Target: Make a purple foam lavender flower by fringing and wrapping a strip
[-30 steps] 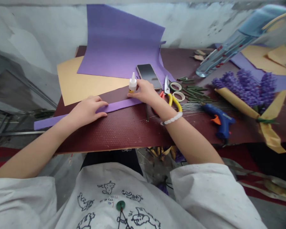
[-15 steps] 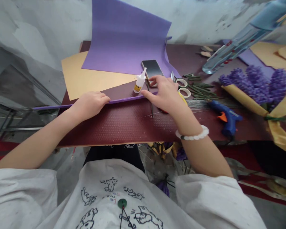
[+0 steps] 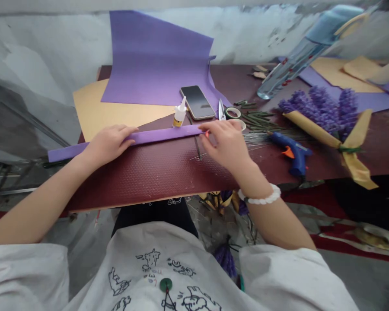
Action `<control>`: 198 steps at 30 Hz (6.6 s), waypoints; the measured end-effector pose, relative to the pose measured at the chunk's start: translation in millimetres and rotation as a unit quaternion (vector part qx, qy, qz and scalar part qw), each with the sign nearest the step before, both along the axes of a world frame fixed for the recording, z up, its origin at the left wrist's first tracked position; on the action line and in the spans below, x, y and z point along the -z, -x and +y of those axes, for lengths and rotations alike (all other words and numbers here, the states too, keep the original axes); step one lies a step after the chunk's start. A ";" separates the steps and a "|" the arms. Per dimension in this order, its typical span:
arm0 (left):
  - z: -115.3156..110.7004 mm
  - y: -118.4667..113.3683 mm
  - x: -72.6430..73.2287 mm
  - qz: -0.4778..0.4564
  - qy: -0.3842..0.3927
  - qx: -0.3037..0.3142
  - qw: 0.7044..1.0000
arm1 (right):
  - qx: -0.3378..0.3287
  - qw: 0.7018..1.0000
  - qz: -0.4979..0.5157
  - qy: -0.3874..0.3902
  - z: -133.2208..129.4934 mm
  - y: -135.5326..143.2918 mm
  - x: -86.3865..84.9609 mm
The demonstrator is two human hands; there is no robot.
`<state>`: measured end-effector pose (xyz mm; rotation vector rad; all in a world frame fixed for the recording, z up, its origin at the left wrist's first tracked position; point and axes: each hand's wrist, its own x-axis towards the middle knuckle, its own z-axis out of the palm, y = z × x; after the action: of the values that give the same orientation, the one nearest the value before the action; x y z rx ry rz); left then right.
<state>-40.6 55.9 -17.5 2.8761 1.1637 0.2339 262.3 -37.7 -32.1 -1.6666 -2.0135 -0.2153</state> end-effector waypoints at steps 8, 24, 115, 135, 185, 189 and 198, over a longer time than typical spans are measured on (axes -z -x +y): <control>9.3 26.4 1.6 0.007 0.015 0.018 1.000 | 0.145 0.982 0.001 0.122 17.3 -98.7 5.0; -83.2 81.9 -14.7 -0.078 0.023 -0.087 0.993 | 0.203 0.976 0.067 0.039 6.8 -106.2 -8.4; -126.1 118.7 43.3 -0.441 0.142 -0.424 0.778 | -0.518 0.839 -0.082 0.142 9.3 206.7 -1.2; -94.0 90.3 12.0 -0.228 -0.106 -0.131 0.959 | 0.004 0.998 0.069 -0.008 -75.9 -55.6 -12.9; -171.5 -43.2 47.2 -0.155 -0.132 -0.006 0.979 | -0.158 0.985 0.034 0.057 -101.4 15.0 18.5; -164.7 -44.9 47.4 -0.131 -0.126 -0.025 0.983 | -0.153 0.987 0.053 -0.003 -95.2 23.5 21.5; -168.6 -52.4 48.8 -0.025 -0.120 -0.062 0.991 | -0.121 0.988 0.085 0.049 -118.3 -4.9 15.9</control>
<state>11.8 -112.7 -66.3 2.9782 1.3962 0.4780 267.2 -156.0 -47.9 -1.4269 -2.0997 0.1086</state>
